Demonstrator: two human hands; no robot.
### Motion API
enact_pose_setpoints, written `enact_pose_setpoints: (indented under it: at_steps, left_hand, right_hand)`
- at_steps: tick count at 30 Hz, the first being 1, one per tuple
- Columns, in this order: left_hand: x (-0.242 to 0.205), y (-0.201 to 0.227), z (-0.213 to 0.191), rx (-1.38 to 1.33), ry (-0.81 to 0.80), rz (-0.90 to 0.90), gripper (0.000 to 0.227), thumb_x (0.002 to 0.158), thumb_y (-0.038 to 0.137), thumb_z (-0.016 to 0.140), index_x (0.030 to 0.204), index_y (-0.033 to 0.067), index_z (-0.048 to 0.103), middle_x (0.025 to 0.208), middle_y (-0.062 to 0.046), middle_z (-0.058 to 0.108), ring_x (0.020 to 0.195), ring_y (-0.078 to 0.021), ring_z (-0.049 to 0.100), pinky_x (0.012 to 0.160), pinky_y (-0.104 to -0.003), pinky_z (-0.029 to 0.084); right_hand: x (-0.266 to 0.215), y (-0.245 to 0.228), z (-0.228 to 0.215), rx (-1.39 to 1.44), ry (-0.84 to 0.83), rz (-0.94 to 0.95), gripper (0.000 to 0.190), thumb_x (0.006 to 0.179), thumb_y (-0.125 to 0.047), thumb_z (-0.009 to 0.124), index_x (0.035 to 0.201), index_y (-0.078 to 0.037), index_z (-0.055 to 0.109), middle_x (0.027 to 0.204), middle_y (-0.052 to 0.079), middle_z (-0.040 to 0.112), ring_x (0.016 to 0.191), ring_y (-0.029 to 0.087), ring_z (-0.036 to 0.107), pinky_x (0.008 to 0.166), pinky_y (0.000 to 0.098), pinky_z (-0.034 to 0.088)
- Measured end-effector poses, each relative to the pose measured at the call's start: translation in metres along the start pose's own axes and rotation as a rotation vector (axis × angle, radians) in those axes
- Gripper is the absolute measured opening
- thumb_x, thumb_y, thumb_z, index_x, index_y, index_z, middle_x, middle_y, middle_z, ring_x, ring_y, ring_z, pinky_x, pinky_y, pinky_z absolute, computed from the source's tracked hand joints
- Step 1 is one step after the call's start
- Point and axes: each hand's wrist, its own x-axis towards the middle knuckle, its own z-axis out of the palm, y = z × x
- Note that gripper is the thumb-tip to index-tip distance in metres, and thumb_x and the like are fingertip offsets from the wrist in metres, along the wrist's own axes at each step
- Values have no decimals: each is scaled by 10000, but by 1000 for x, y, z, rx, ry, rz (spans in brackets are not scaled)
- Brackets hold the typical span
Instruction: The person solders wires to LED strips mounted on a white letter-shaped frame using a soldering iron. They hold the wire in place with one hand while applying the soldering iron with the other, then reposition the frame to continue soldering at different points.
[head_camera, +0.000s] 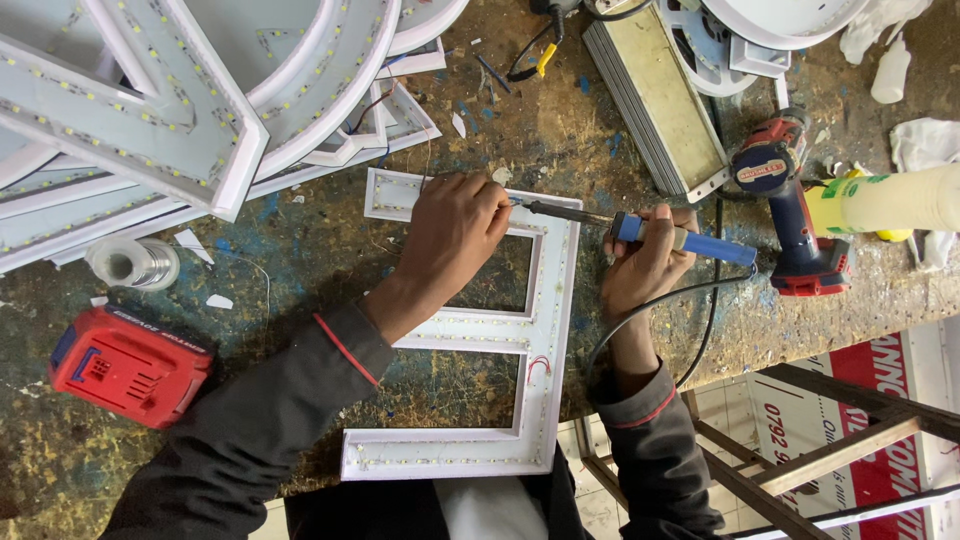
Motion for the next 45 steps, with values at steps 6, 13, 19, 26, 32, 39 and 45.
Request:
enact_pose_setpoints:
  at_steps: [6, 13, 19, 26, 32, 39, 45]
  left_hand:
    - [-1, 2, -3, -82, 17, -30, 130, 1093, 96, 772, 971, 105, 729, 882, -95, 729, 959, -332, 819, 916, -573, 663]
    - [-2, -1, 2, -124, -5, -62, 150, 1096, 116, 764, 947, 104, 743, 864, -95, 722, 951, -341, 809, 933, -605, 675]
    - [-2, 0, 1, -142, -1, -76, 151, 1098, 116, 766, 950, 90, 759, 881, -92, 736, 974, -339, 813, 954, -615, 679]
    - [-1, -1, 1, -117, -8, -75, 203, 1112, 115, 735, 916, 111, 682, 861, -83, 691, 992, -330, 801, 973, -598, 695]
    - [-3, -3, 4, -94, -36, -75, 182, 1113, 126, 731, 940, 118, 676, 878, -80, 693, 1015, -323, 803, 994, -601, 689]
    - [-5, -5, 8, -103, -28, -85, 188, 1106, 128, 743, 934, 123, 669, 865, -68, 691, 1003, -312, 807, 984, -595, 670]
    - [0, -5, -2, -124, -84, -74, 145, 1116, 178, 747, 981, 125, 755, 901, -70, 739, 976, -292, 812, 1017, -576, 648]
  right_hand:
    - [3, 3, -5, 71, 31, 25, 234, 1177, -199, 640, 972, -105, 577, 690, 141, 648, 456, 118, 501, 472, 288, 481]
    - [3, 5, 0, 70, -4, -9, 232, 1164, -179, 630, 965, -73, 578, 656, 141, 605, 441, 131, 508, 442, 303, 476]
    - [1, 7, -3, 86, -7, -41, 255, 1150, -152, 637, 932, -79, 526, 652, 156, 575, 429, 163, 510, 421, 334, 476]
    - [-6, 17, -14, 84, -31, -91, 242, 1141, -129, 642, 951, -78, 501, 701, 207, 586, 419, 222, 550, 390, 329, 456]
    - [-14, 21, -33, 64, -145, -60, 281, 1160, -185, 656, 969, -86, 475, 707, 212, 573, 460, 254, 587, 424, 324, 464]
    - [-12, 24, -48, 66, -358, -113, 301, 1175, -228, 663, 1008, -59, 478, 674, 185, 521, 487, 205, 514, 414, 333, 483]
    - [-19, 6, -40, 34, -428, -146, 271, 1183, -185, 655, 991, -87, 491, 720, 139, 547, 537, 171, 530, 441, 310, 506]
